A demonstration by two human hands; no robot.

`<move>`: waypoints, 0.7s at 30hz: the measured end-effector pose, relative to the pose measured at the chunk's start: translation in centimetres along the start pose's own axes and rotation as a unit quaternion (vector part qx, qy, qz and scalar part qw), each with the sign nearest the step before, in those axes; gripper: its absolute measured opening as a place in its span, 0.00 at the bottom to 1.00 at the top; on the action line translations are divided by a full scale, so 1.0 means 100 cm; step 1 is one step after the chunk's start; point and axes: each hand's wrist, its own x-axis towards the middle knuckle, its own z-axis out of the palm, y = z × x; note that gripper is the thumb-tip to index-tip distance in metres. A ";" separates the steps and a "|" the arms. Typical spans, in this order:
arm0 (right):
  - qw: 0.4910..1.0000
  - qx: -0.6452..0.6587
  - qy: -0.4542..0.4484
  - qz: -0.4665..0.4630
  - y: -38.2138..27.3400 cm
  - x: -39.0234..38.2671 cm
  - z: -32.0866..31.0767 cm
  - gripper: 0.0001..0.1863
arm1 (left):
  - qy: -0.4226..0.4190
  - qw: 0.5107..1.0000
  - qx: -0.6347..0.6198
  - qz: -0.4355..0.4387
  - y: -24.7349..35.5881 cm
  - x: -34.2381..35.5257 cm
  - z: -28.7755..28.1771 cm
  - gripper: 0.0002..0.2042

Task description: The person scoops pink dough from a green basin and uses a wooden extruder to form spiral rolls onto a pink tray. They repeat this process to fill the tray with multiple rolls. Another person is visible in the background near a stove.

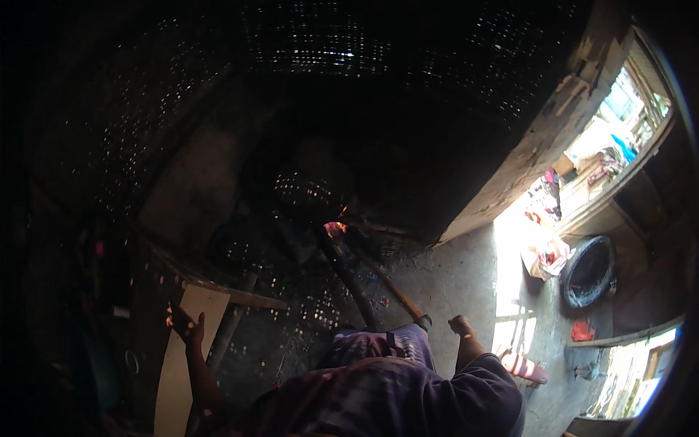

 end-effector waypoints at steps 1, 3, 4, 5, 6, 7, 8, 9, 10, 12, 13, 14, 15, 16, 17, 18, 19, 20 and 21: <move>0.984 0.118 0.109 -0.078 -0.005 0.004 -0.011 0.26 | 0.016 1.000 -0.011 0.012 0.005 -0.004 -0.002 0.56; 0.961 0.182 0.137 -0.157 -0.059 0.001 -0.049 0.19 | -0.024 0.999 -0.025 -0.037 0.014 -0.011 -0.024 0.56; 0.953 0.239 0.120 -0.145 -0.067 -0.017 -0.041 0.18 | -0.049 0.998 -0.032 -0.032 0.027 0.008 -0.036 0.55; 0.943 0.278 0.106 -0.147 -0.079 -0.028 -0.049 0.17 | -0.078 0.995 -0.033 -0.051 0.031 0.006 -0.047 0.55; 0.932 0.317 0.093 -0.149 -0.087 -0.033 -0.056 0.18 | -0.106 0.991 -0.035 -0.069 0.037 0.005 -0.057 0.56; 0.935 0.308 0.069 -0.160 -0.091 -0.040 -0.059 0.18 | -0.132 0.987 -0.038 -0.086 0.041 0.006 -0.067 0.56; 0.939 0.296 0.047 -0.169 -0.087 -0.047 -0.056 0.18 | -0.135 0.986 -0.031 -0.091 0.040 0.005 -0.071 0.55; 0.942 0.286 0.025 -0.175 -0.078 -0.050 -0.047 0.18 | -0.138 0.986 -0.025 -0.095 0.041 0.006 -0.074 0.55; 0.967 0.194 -0.013 -0.164 -0.039 -0.031 -0.036 0.18 | -0.132 0.987 -0.022 -0.087 0.040 0.001 -0.064 0.54; 0.974 0.190 -0.057 -0.106 -0.017 -0.028 -0.028 0.19 | -0.090 0.993 0.002 -0.076 0.036 -0.004 -0.049 0.52; 0.956 0.279 -0.065 -0.059 -0.020 -0.053 -0.022 0.19 | -0.058 0.996 0.024 -0.069 0.035 -0.002 -0.049 0.51; 0.967 0.246 -0.060 -0.033 0.000 -0.066 -0.014 0.17 | -0.042 0.997 0.036 -0.057 0.036 -0.002 -0.041 0.50; 0.976 0.212 -0.055 -0.006 0.025 -0.077 -0.003 0.16 | -0.038 0.997 0.048 -0.049 0.035 -0.001 -0.030 0.47; 0.964 0.257 -0.069 0.021 0.035 -0.090 0.003 0.17 | -0.024 0.997 0.057 -0.046 0.031 0.000 -0.021 0.46; 0.953 0.290 -0.081 0.043 0.044 -0.103 -0.001 0.18 | -0.017 0.995 0.080 -0.048 0.021 -0.009 -0.006 0.44; 0.942 0.315 -0.081 0.085 0.064 -0.123 0.015 0.19 | -0.020 0.993 0.110 -0.024 0.015 -0.005 0.016 0.43; 0.934 0.325 -0.081 0.120 0.081 -0.137 0.012 0.20 | -0.029 0.985 0.173 -0.002 -0.004 -0.017 0.049 0.42; 0.937 0.314 -0.080 0.127 0.079 -0.147 0.001 0.20 | -0.027 0.967 0.252 0.019 -0.024 -0.030 0.081 0.41; 0.937 0.314 -0.074 0.137 0.082 -0.152 0.003 0.21 | -0.003 0.931 0.360 0.063 -0.021 -0.027 0.080 0.40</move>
